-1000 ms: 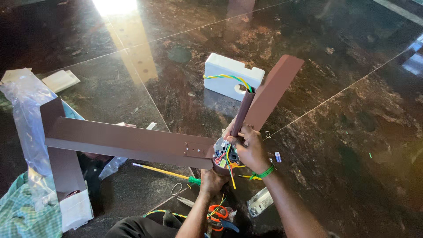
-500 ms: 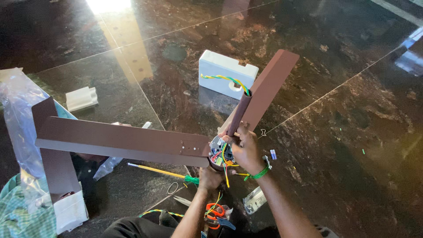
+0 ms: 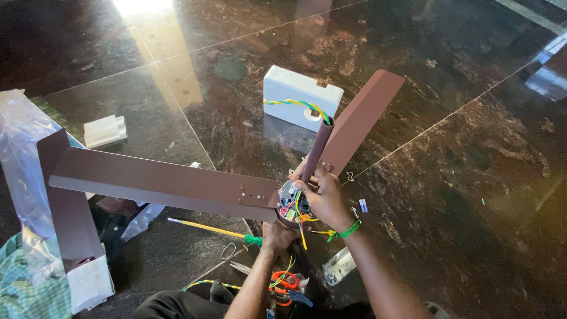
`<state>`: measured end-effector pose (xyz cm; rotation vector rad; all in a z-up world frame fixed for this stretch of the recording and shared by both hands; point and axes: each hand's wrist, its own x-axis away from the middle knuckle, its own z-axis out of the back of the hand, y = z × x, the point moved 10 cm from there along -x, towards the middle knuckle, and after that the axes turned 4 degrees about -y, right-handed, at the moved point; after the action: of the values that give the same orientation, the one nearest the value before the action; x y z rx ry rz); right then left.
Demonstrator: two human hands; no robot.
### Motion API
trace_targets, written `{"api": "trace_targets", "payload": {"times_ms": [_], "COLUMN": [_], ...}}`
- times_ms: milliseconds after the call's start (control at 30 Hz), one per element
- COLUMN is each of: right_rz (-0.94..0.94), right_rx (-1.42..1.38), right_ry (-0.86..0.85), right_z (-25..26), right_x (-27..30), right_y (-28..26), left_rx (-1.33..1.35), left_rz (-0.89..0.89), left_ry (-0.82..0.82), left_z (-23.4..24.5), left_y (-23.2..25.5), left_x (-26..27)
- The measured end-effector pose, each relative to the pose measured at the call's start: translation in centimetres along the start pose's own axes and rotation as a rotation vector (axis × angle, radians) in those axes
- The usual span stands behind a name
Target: The person assembles a ceiling fan by attaching blades to the motor housing. They use a screwdriver to tighten screws securing the blades in place.
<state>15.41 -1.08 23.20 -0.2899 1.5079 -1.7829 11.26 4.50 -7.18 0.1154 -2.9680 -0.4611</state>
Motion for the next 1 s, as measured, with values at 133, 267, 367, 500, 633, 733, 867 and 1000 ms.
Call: {"api": "trace_targets", "payload": {"times_ms": [133,267,367,500,633,733,867,1000], "right_rz": [-0.073,0.005,0.019,0.06,0.067,0.1,0.055,0.068], "right_rx": [0.061,0.1,0.132,0.149,0.059,0.046,0.103,0.027], "right_ry": [0.021,-0.02,-0.073,-0.056,-0.062,-0.084,-0.094,-0.097], "right_z": [0.0,-0.5,-1.2,-1.4,-1.0,-0.9,-0.9,-1.1], "right_x": [0.1,0.3,0.6,0.4,-0.2,-0.3,-0.3,-0.3], "right_y": [0.6,-0.6,-0.5,0.4,1.6,1.7,2.3,2.2], "left_rx": [-0.076,-0.05,-0.045,-0.015,0.02,0.033,0.043,0.006], "left_rz": [-0.024,-0.02,-0.054,-0.087,-0.118,-0.134,-0.115,-0.101], "left_ry": [0.065,0.021,-0.011,0.046,0.09,0.073,0.059,0.08], "left_z": [-0.7,-2.5,-3.0,-2.3,-1.9,-2.0,-2.0,-2.5], "left_y": [0.6,0.8,1.0,0.9,1.0,1.0,1.1,1.3], "left_x": [0.6,1.0,1.1,1.1,1.2,1.3,1.4,1.9]}}
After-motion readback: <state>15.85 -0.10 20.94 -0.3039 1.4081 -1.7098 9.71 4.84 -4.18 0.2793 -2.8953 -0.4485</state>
